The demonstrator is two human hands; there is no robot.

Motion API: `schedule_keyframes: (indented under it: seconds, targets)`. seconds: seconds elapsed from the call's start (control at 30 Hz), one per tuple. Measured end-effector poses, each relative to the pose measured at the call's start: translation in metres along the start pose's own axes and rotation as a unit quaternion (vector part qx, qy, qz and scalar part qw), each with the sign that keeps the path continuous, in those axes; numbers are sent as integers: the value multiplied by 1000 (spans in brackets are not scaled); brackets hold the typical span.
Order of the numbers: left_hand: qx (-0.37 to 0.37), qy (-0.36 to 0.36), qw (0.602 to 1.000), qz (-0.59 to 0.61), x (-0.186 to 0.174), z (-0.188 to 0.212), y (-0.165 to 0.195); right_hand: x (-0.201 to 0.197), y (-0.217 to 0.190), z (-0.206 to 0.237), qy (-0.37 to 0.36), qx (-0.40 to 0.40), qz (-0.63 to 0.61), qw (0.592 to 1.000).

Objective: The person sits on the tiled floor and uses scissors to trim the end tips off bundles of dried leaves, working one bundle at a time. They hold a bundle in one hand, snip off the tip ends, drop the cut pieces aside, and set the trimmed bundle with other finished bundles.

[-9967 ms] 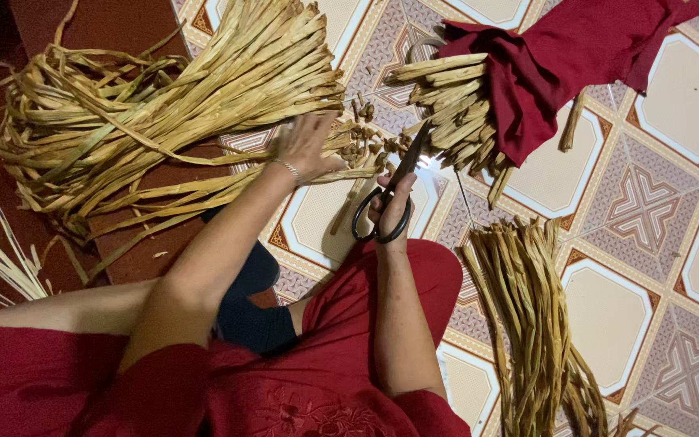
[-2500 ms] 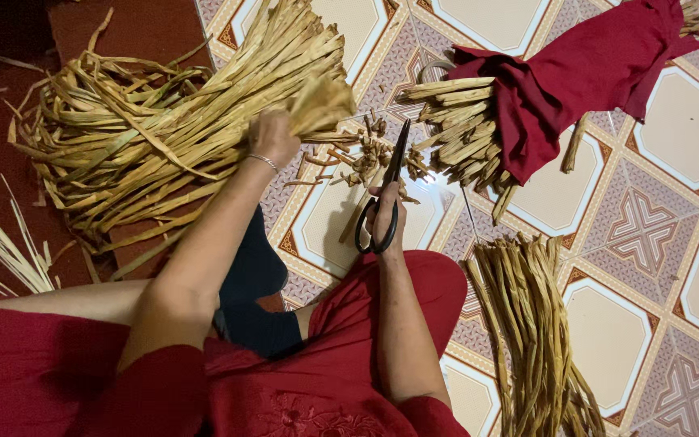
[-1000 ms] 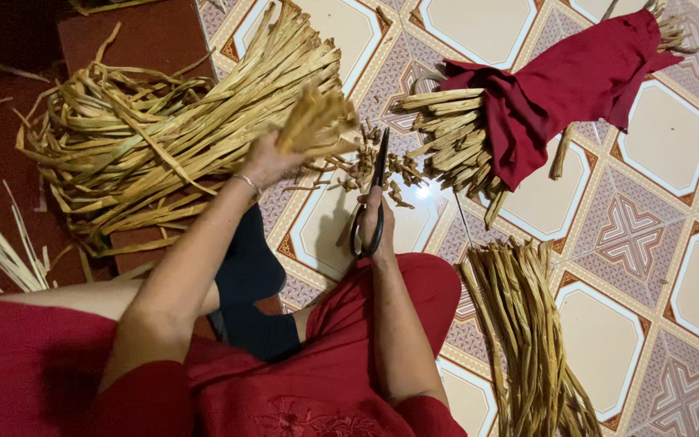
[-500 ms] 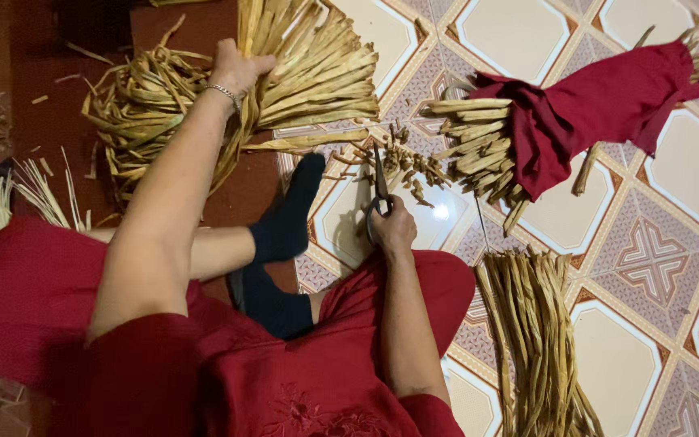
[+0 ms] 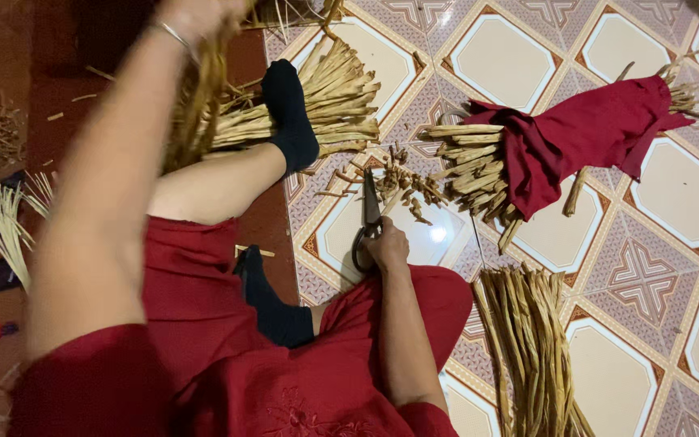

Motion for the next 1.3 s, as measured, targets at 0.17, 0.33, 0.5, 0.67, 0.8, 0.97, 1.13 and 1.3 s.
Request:
schedule_keyframes:
  seconds: [0.17,0.33,0.5,0.67,0.8,0.97,1.13,1.3]
  targets:
    - [42,-99,993,-48,72,48,15,-2,-8,4,40,-22,52,998]
    - [40,-163,983,-79,127,83,15,0,-9,4,48,-8,97,994]
    - [41,-164,984,-62,132,85,7,-2,-9,6,55,-8,133,990]
    - [45,-155,986,-32,132,81,15,-3,-10,8,53,2,161,986]
    - [47,-138,989,21,121,59,35,-7,-3,11,68,13,146,987]
    - [48,-102,988,109,115,34,64,-61,3,19,166,-42,-190,967]
    - [60,-60,970,229,127,14,99,-192,-28,71,268,-298,-389,829]
    - [72,-17,932,355,126,3,124,-267,-98,111,278,-409,-341,800]
Point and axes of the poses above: each hand's wrist, its own z-axis away from the middle knuckle, its own x-axis out of the palm, y = z × x, the point moved 6 cm from there along -z, towards the middle knuckle, and after that the axes turned 9 degrees about x, right-handed, at the moved point
